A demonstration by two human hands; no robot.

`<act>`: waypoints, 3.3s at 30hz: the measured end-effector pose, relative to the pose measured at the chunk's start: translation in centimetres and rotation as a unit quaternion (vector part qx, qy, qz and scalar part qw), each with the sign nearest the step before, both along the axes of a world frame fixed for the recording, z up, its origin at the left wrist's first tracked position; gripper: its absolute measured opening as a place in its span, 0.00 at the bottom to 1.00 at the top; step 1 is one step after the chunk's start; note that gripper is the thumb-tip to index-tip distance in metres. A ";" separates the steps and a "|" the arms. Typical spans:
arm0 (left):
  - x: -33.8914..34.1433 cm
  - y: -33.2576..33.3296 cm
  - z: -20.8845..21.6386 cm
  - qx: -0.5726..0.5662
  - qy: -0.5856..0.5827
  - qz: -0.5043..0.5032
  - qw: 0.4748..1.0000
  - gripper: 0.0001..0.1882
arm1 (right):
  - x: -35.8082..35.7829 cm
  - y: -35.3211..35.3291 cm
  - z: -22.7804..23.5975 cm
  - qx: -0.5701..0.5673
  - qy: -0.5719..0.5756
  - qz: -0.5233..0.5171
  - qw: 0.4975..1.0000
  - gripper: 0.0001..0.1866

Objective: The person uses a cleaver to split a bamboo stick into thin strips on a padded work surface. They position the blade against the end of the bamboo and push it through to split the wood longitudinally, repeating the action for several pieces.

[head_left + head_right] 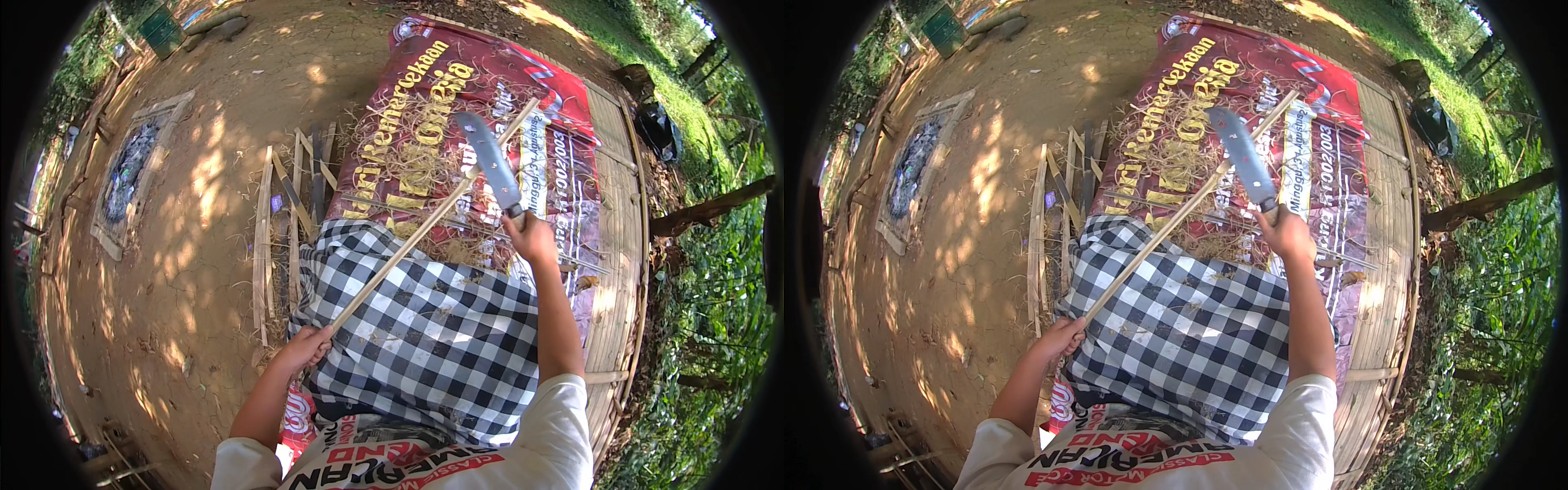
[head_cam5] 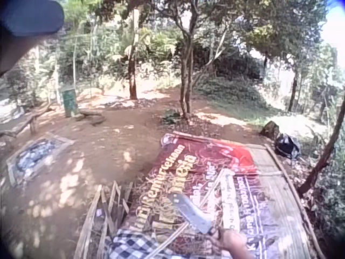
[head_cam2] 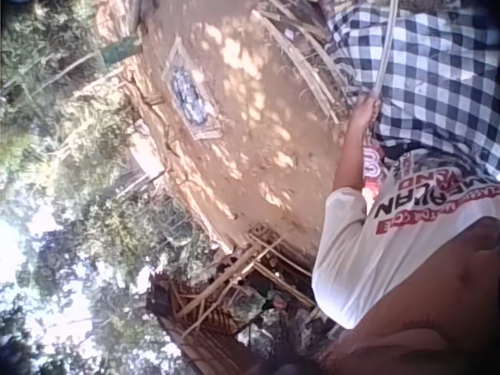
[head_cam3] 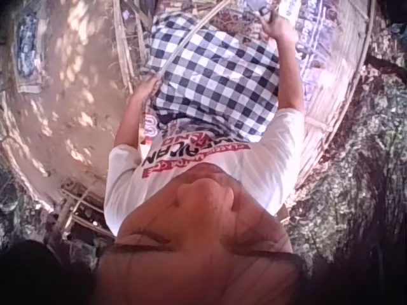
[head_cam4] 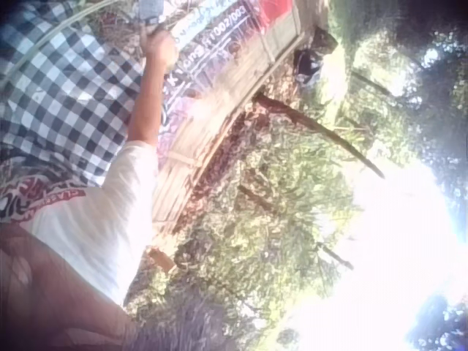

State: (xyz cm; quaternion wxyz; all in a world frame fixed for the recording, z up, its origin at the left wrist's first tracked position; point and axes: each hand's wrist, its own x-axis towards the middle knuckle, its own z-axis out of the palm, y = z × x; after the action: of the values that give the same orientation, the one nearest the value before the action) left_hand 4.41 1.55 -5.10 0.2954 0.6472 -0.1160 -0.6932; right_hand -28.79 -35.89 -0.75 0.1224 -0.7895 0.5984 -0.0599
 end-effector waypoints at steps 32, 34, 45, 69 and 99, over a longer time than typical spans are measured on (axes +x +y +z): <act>-4.7 2.0 1.9 -0.195 -0.557 -0.147 0.794 0.16 | 7.0 16.0 -0.2 0.051 -0.068 0.349 0.933 0.24; -5.0 1.8 2.0 -0.197 -0.564 -0.149 0.788 0.16 | 7.2 15.9 -0.2 0.044 -0.065 0.358 0.931 0.24; -5.2 1.8 1.5 -0.188 -0.577 -0.151 0.780 0.15 | 7.2 13.8 -1.5 0.011 -0.059 0.371 0.927 0.34; -5.6 1.3 1.9 -0.195 -0.585 -0.140 0.775 0.16 | 3.9 6.5 0.6 0.080 0.018 0.282 0.956 0.38; -5.6 0.3 1.7 -0.208 -0.604 -0.148 0.755 0.14 | 4.5 4.1 -0.8 0.084 0.001 0.275 0.958 0.37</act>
State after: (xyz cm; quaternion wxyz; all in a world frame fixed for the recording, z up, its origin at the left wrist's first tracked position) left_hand -1.19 1.87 -3.42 0.1855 0.8286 -0.5060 -0.1518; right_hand -24.30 -31.78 -1.53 0.1991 -0.9105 0.3614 0.0273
